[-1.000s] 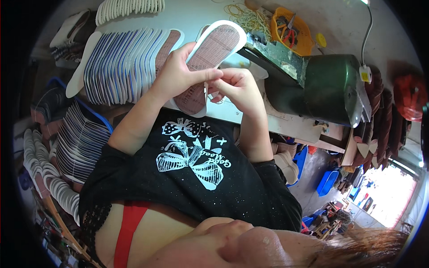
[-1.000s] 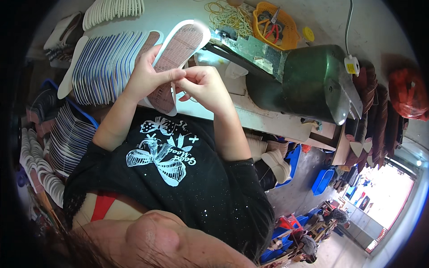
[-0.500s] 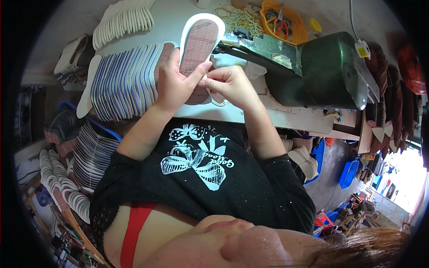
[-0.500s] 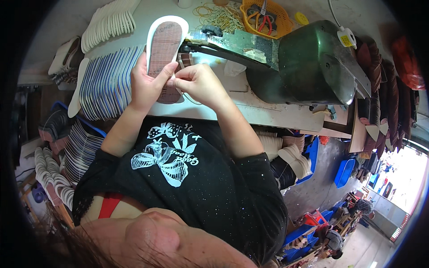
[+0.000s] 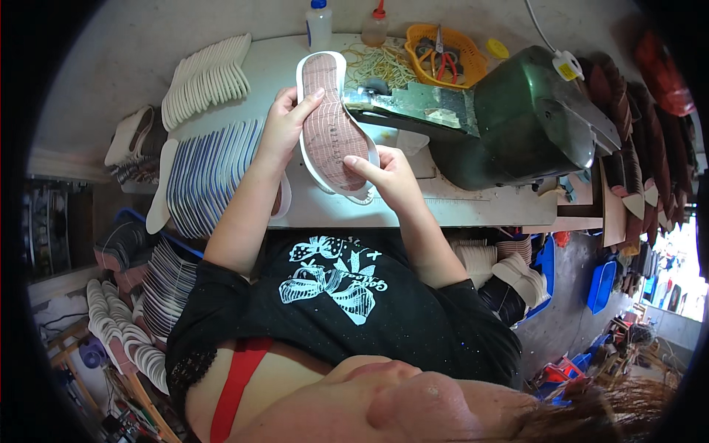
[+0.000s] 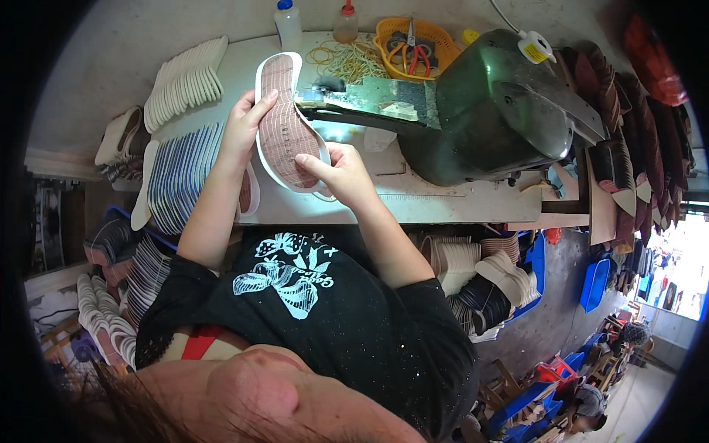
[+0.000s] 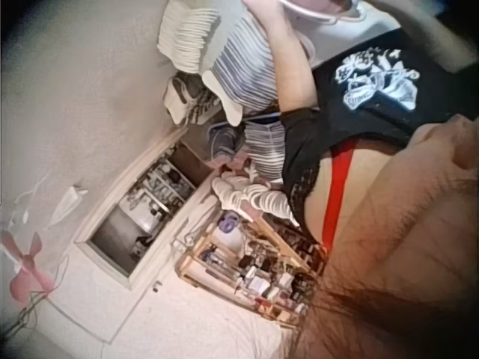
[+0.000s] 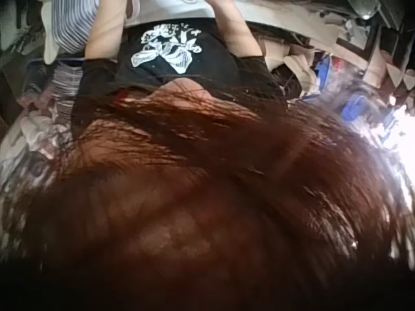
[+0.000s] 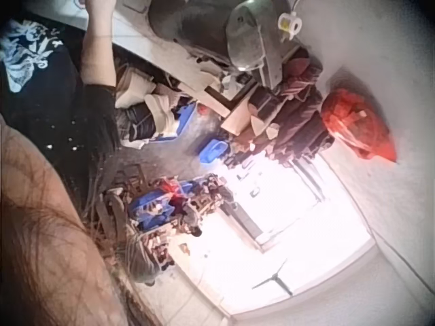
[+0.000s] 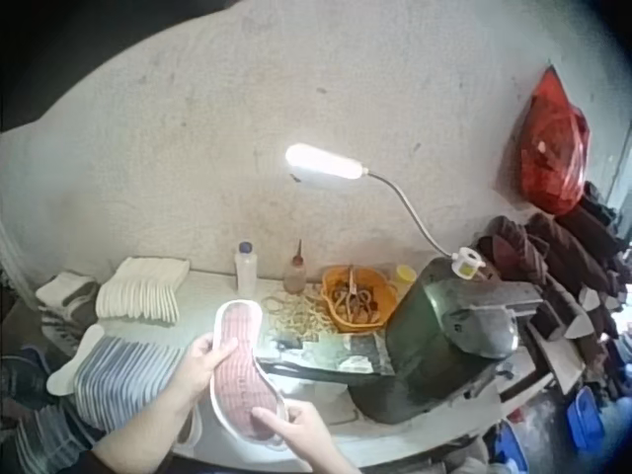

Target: The person assembles shoe insoles by hand, picking soles from a stack, fitting and pressing white foam lining around their edges, and placing the assembled soles onto the workbench.

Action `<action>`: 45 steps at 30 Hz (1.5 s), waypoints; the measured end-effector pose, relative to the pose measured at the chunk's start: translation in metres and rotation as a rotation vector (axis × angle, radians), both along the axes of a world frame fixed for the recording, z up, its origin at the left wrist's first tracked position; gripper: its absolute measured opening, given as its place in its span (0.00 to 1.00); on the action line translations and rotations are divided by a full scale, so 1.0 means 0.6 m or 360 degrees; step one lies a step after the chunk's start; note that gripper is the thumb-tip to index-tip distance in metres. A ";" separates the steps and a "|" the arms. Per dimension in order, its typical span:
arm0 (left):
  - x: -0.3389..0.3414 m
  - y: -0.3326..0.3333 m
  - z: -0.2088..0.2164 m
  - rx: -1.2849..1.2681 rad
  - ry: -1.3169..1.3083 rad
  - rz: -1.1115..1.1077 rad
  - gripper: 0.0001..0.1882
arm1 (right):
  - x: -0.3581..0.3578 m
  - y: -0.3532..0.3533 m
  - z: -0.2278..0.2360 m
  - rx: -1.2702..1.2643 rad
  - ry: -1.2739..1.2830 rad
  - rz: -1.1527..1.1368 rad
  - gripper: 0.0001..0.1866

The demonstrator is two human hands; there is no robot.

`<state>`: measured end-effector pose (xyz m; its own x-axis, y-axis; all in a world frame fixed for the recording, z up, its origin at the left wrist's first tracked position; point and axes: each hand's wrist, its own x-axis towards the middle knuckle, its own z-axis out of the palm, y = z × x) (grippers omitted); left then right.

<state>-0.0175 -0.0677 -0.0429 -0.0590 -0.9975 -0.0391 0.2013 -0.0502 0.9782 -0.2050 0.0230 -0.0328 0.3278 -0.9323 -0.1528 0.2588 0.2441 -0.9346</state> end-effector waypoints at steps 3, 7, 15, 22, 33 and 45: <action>-0.008 -0.015 0.006 0.0001 0.0095 -0.0040 0.17 | 0.011 -0.004 -0.002 -0.0100 -0.0046 -0.0089 0.14; 0.007 -0.005 0.035 0.0163 0.0491 -0.0316 0.15 | 0.001 -0.029 0.022 0.0072 -0.0455 0.0135 0.25; 0.001 0.053 0.058 -0.0221 0.0216 -0.0313 0.16 | 0.013 -0.102 0.021 0.0059 -0.0489 0.0601 0.10; 0.001 0.075 0.043 -0.0365 -0.0116 -0.0149 0.16 | 0.016 -0.068 0.051 -0.0262 0.0461 0.0261 0.08; -0.025 0.044 0.073 -0.0096 0.0267 0.0088 0.13 | 0.001 -0.027 0.027 -0.0232 0.0234 0.0168 0.12; -0.044 -0.062 0.011 -0.0202 -0.0814 0.0002 0.23 | -0.001 -0.029 0.015 -0.0054 -0.0063 -0.0359 0.11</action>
